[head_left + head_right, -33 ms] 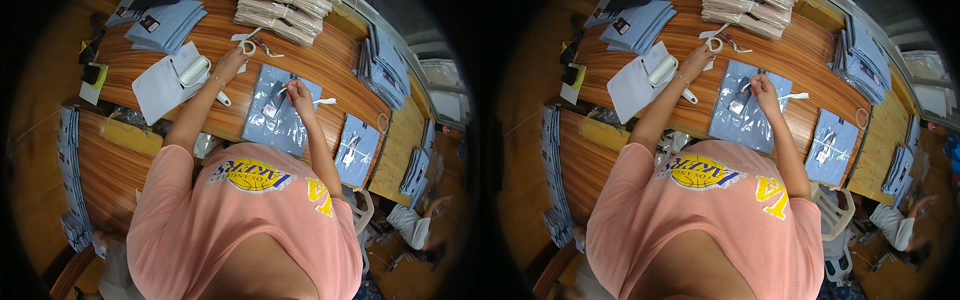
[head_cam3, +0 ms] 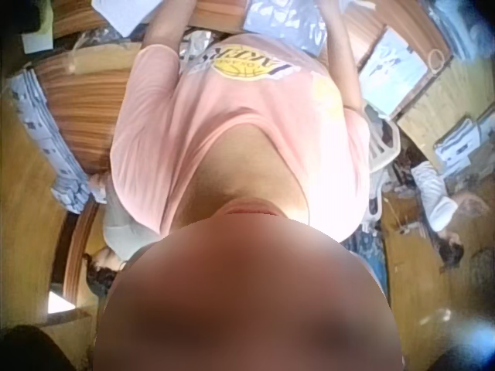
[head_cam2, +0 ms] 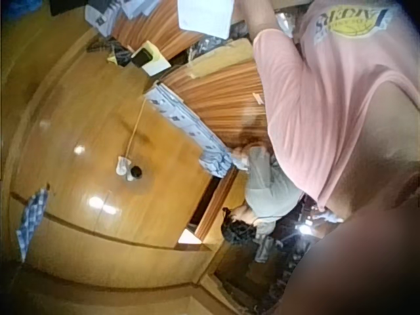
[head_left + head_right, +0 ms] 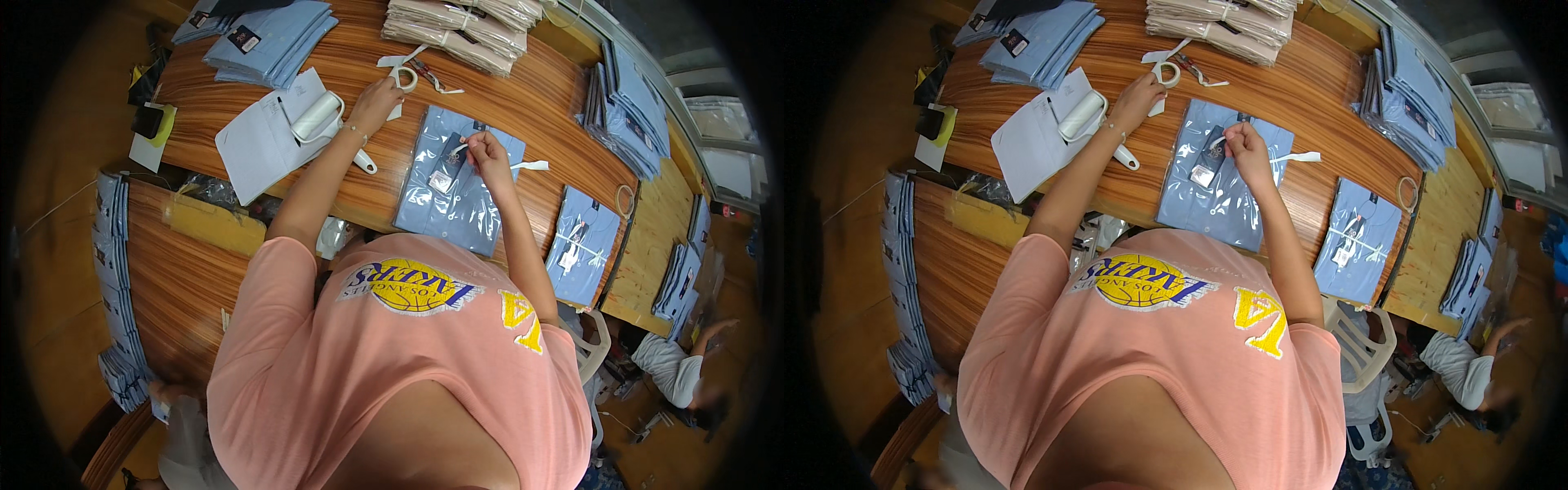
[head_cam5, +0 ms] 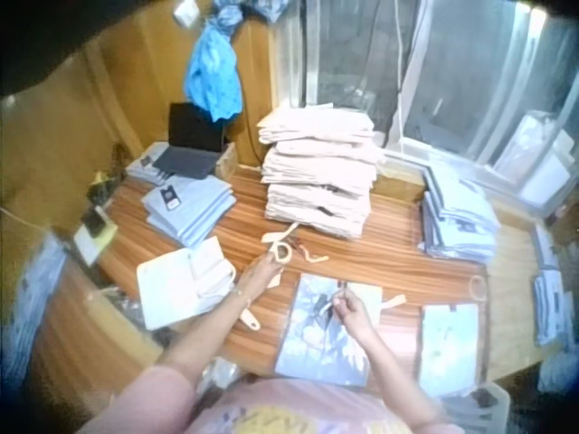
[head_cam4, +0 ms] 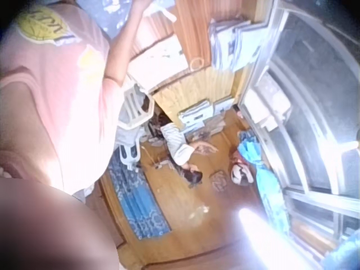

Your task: The person wraps folded shirts in plastic, ties them with white ribbons, and stacks the finished packages. They also write in a notebook and handle a tape dispenser and scissors during the process.

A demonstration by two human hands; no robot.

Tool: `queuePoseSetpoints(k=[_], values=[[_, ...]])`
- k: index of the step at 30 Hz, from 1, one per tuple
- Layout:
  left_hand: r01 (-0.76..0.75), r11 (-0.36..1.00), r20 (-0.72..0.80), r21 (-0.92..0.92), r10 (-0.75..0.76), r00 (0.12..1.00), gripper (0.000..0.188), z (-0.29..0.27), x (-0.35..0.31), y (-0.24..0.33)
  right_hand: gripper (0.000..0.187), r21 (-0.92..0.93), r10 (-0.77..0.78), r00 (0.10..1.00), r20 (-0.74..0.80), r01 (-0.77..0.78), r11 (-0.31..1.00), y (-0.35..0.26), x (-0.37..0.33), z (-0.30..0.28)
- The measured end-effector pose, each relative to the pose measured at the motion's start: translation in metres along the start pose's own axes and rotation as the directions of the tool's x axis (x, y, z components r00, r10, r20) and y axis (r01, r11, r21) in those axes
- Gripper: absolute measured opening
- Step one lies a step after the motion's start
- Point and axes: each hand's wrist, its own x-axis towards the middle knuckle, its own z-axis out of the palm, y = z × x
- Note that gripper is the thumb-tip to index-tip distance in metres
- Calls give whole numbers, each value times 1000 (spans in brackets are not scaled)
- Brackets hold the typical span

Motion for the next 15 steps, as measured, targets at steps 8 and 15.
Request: queuePoseSetpoints(k=[8, 15], values=[[184, 789, -123, -586, -311, 942, 13, -30, -7, 46, 16, 187, -105, 994, -26, 108, 976, -7, 1, 5], [255, 702, -15, -665, -353, 935, 18, 5, -27, 33, 26, -10, -27, 1000, 13, 28, 1000, -7, 0, 12]])
